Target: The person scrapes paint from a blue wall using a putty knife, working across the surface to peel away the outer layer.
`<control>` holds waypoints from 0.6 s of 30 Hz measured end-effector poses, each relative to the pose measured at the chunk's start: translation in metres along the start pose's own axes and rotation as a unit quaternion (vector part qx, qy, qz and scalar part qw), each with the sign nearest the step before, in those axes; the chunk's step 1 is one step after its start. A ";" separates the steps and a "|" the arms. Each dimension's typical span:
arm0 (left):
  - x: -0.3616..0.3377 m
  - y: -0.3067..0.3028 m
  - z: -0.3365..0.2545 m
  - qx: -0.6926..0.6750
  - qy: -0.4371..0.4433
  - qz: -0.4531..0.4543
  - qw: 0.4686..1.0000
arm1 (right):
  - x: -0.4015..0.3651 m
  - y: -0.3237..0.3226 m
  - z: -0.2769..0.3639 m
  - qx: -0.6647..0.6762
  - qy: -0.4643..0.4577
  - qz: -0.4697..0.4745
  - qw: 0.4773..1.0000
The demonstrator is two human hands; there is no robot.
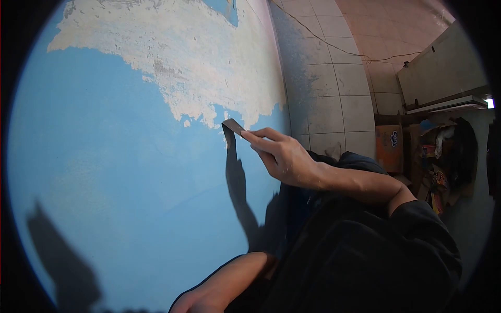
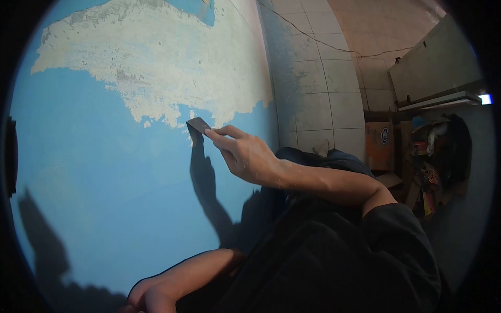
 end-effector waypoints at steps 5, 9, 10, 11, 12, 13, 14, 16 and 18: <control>-0.001 0.013 -0.001 0.008 0.015 -0.008 1.000 | -0.018 0.005 0.014 -0.010 -0.013 0.019 1.000; 0.003 0.001 0.000 -0.007 0.009 0.056 0.998 | 0.014 0.000 -0.009 -0.001 -0.006 -0.025 1.000; 0.002 0.002 0.000 -0.001 0.009 0.043 0.999 | 0.015 -0.003 -0.006 0.005 0.006 -0.007 1.000; 0.000 0.004 0.001 0.003 0.008 0.032 0.999 | 0.012 -0.006 0.000 0.012 0.019 0.011 1.000; 0.000 0.003 0.002 -0.003 0.008 0.033 0.999 | 0.005 -0.006 0.006 0.019 0.036 0.030 0.999; -0.001 0.001 0.003 -0.006 0.008 0.032 0.999 | -0.006 -0.004 0.012 0.010 0.026 0.038 0.999; -0.002 0.000 0.003 -0.007 0.008 0.032 0.999 | -0.015 -0.001 0.017 0.001 0.015 0.048 0.999; 0.000 0.003 0.001 0.001 0.003 0.001 1.000 | -0.018 -0.002 0.017 -0.004 0.011 0.050 0.999; -0.003 0.006 0.001 0.006 -0.004 -0.027 1.000 | -0.012 -0.006 0.011 0.006 0.009 0.053 0.999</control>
Point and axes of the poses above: each hand's wrist, its own x-axis towards the middle knuckle, its own y-axis out of the palm, z = x × y, the point moved 1 cm from there along x, towards the middle knuckle, and after that the axes turned 2 degrees about z, right-handed, at the moved point
